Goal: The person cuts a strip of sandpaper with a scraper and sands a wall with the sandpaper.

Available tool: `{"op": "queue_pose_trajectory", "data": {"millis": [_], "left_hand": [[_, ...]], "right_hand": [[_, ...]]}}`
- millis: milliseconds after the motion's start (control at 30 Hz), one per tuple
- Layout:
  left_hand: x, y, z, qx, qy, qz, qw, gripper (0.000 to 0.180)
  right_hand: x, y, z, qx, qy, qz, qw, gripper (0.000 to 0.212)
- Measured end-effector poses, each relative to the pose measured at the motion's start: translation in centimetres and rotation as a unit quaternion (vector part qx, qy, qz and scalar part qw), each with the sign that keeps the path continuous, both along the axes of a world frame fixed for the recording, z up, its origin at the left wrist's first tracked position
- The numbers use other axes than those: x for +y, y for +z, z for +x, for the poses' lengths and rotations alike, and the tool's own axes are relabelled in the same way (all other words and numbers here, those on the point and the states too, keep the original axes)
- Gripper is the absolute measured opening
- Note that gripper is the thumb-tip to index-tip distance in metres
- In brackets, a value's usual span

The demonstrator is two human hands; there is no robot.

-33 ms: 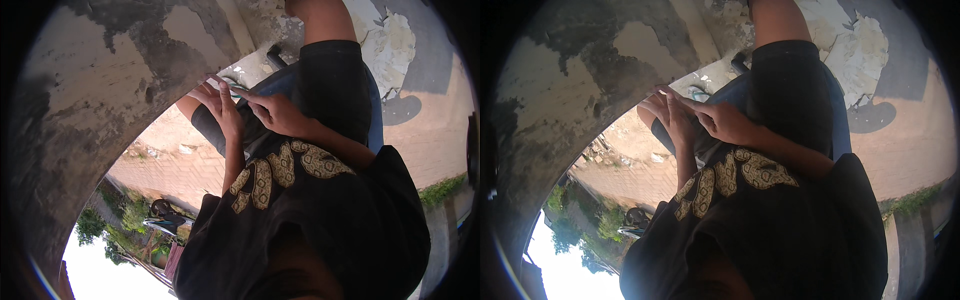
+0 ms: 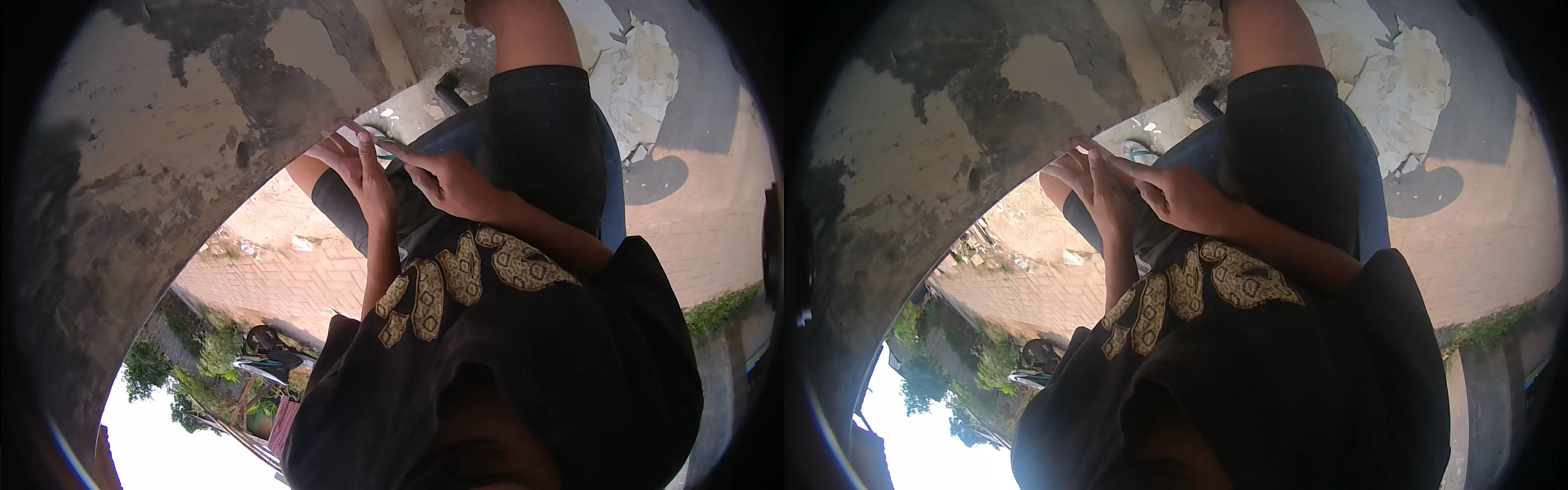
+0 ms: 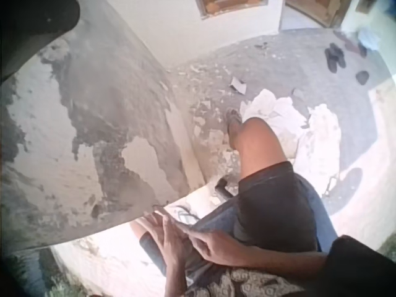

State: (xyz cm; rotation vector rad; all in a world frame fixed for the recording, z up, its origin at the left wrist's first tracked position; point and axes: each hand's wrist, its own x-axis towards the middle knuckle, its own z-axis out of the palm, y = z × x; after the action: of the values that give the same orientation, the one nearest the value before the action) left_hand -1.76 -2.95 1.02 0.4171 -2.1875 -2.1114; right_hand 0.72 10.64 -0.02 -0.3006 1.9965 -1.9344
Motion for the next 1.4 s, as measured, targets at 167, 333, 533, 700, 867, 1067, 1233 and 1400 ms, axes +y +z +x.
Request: {"op": "queue_pose_trajectory", "data": {"millis": [167, 333, 533, 700, 867, 1067, 1233, 1400], "left_hand": [[0.3, -0.1, 0.0, 0.010, 0.007, -0.086, 0.996, 0.060], [0.4, -1.5, -0.3, -0.004, 0.013, -0.080, 0.997, 0.082], [-0.4, -1.3, 0.1, 0.019, -0.012, 0.012, 1.000, 0.088], [0.1, -1.3, 0.0, 0.016, 0.014, -0.060, 0.998, 0.091], [0.7, -0.4, 0.5, -0.002, 0.034, -0.050, 0.998, 0.091], [0.5, 0.0, -0.3, 0.029, 0.018, 0.000, 0.999, 0.083], [0.5, -0.9, -0.2, -0.005, 0.050, -0.056, 0.997, 0.071], [-0.1, -1.1, 0.2, -0.006, 0.019, -0.080, 0.997, 0.072]], "right_hand": [[-0.6, -0.3, -0.2, -0.016, 0.011, 0.017, 1.000, 0.055], [-1.0, -0.4, -1.4, 0.021, -0.050, 0.036, 0.998, 0.056], [-0.3, 0.3, -0.8, -0.057, 0.012, 0.029, 0.998, 0.051], [-0.8, 0.2, -1.0, -0.030, -0.024, 0.014, 0.999, 0.049], [-0.5, 0.6, -0.5, -0.083, -0.012, -0.004, 0.996, 0.049], [0.0, 1.1, -0.4, -0.081, 0.022, 0.011, 0.996, 0.048], [-0.5, 0.4, -0.4, -0.033, -0.027, -0.005, 0.999, 0.047], [-0.5, 0.3, -0.2, -0.019, -0.031, -0.005, 0.999, 0.048]]}}
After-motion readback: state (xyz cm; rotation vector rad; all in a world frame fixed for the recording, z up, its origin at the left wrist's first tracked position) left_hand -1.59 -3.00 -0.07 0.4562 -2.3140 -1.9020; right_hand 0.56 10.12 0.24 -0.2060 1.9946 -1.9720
